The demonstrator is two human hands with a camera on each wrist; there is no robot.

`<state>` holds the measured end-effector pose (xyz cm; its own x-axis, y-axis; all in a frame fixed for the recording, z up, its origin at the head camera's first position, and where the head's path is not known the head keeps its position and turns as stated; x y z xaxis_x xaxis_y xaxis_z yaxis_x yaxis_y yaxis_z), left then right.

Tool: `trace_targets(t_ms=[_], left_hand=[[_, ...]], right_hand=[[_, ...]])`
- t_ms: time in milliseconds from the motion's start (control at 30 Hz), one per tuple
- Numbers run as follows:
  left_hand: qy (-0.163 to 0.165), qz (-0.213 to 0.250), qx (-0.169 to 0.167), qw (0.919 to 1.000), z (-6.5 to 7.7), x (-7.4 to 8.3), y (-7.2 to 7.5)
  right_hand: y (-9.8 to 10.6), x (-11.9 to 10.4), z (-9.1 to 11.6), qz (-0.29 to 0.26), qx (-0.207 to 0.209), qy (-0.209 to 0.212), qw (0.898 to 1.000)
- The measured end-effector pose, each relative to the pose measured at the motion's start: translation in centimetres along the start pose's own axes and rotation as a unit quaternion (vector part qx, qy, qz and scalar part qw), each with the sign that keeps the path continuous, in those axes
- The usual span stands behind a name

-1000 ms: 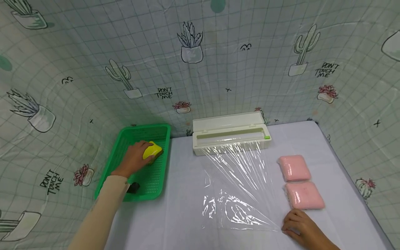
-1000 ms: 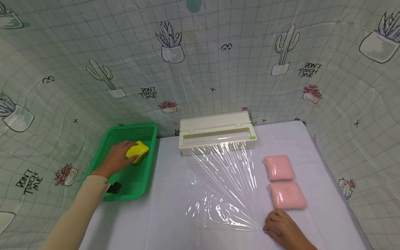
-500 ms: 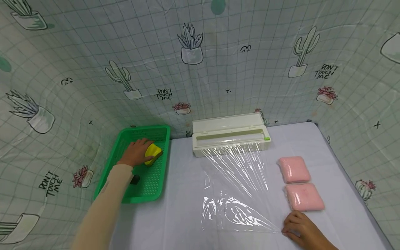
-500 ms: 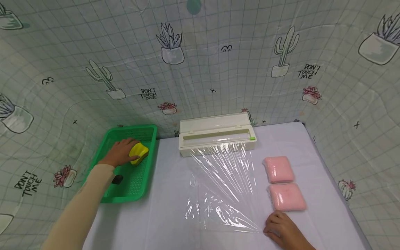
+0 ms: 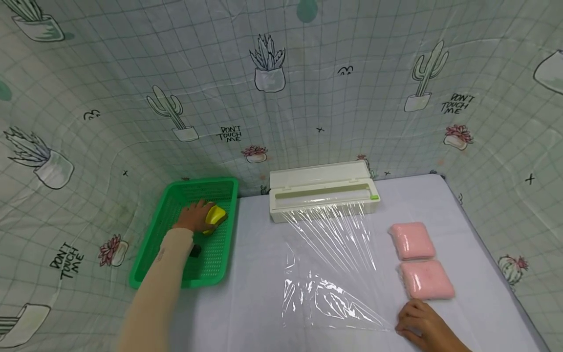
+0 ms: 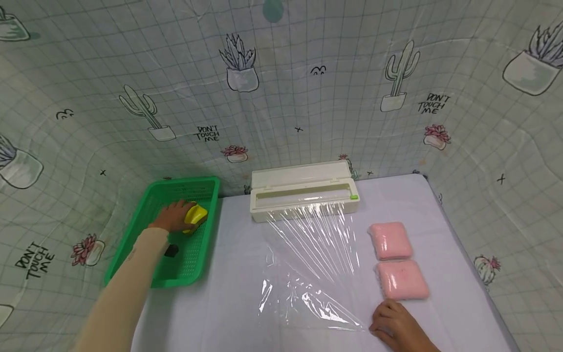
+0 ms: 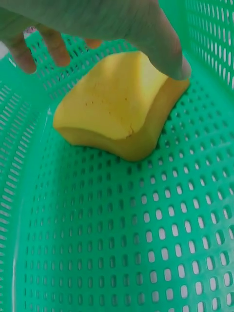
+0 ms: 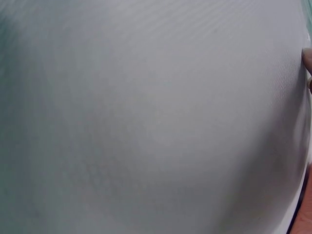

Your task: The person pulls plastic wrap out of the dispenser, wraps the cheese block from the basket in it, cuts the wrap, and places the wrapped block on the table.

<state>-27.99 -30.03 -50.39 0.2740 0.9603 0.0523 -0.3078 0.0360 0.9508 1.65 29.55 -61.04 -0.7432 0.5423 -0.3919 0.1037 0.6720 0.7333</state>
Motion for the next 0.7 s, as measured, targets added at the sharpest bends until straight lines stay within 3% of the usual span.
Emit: trace_targets(t_ms=[267,433,567,700], left_hand=[[0.05,0.051,-0.056,0.9959,-0.3,-0.4,-0.8],[0.073,0.077,-0.084,0.9908,-0.5,-0.8,-1.5],[0.078,0.083,-0.08,0.9903,-0.6,-0.9,-1.8],[0.077,0.058,-0.069,0.9929,-0.5,-1.0,-2.0]], right_hand=[[0.0,0.2,0.2,-0.012,0.015,0.018,1.0],[0.1,0.2,0.3,-0.016,0.009,0.008,1.0],[0.1,0.1,0.3,-0.017,0.001,-0.004,1.0],[0.1,0.1,0.2,-0.022,-0.005,-0.007,1.0]])
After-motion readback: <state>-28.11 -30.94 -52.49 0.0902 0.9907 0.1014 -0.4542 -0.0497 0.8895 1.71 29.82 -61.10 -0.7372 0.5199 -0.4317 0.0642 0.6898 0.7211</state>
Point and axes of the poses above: each hand's wrist, its own z-axis away from the middle knuckle, its own y-axis out of the back of the hand, x = y × z, the point moved 2 cm from there along -z, towards the middle knuckle, and after that the axes turned 2 degrees about y, right-handed, at the moved point
